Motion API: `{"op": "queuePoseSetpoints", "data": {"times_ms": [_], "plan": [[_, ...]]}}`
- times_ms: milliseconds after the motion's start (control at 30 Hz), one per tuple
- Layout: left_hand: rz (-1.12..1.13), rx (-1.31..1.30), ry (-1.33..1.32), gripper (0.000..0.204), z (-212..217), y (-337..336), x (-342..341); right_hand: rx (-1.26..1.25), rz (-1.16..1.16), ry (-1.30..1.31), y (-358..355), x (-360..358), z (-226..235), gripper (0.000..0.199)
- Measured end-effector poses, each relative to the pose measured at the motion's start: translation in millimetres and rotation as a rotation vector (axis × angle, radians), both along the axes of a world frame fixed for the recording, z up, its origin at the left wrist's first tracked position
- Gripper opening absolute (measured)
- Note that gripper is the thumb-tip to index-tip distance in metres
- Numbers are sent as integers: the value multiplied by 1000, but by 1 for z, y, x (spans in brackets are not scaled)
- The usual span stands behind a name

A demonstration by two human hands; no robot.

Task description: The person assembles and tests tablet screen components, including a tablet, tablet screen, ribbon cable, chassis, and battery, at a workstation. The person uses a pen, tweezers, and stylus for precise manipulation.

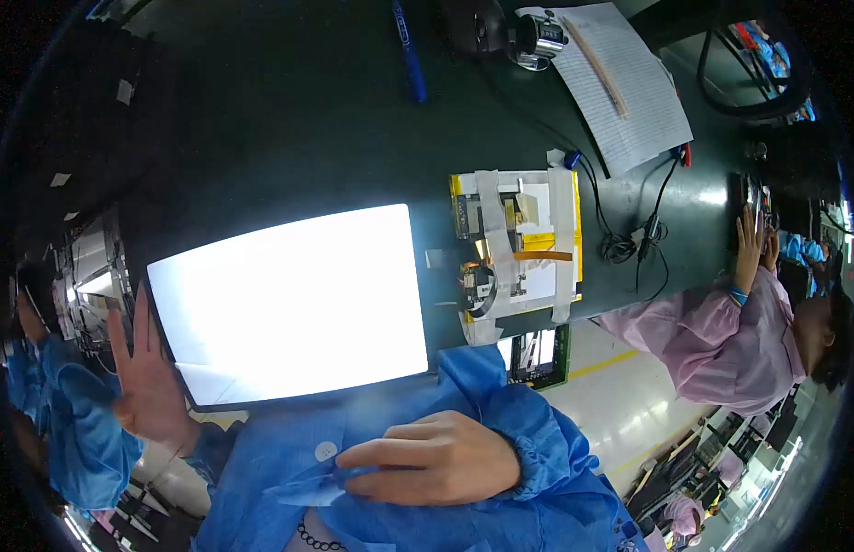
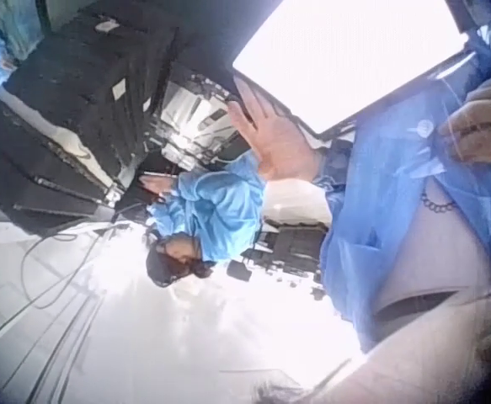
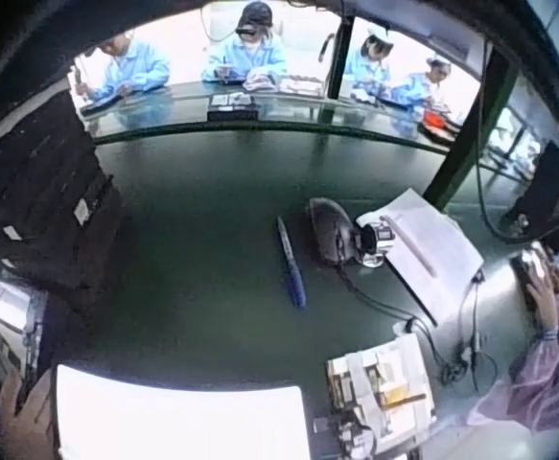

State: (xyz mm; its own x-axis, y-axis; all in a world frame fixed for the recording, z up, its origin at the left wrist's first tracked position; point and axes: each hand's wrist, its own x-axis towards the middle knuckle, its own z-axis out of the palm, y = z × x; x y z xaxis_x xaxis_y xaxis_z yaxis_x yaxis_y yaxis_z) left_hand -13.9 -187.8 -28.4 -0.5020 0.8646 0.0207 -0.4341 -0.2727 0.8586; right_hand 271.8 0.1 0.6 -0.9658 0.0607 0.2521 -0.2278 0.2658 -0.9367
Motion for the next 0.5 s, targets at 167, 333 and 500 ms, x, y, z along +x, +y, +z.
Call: {"op": "queuePoseSetpoints", "data": {"times_ms": [167, 333, 500], "plan": [[65, -723, 535, 55, -7, -4, 1, 53, -177, -32, -2, 2, 5, 19], [244, -571, 821, 15, -6, 8, 30, 550, -671, -143, -2, -5, 1, 33], [-341, -325, 1219, 20, 30, 1, 43, 731, -679, -197, 0, -34, 1, 35]]}}
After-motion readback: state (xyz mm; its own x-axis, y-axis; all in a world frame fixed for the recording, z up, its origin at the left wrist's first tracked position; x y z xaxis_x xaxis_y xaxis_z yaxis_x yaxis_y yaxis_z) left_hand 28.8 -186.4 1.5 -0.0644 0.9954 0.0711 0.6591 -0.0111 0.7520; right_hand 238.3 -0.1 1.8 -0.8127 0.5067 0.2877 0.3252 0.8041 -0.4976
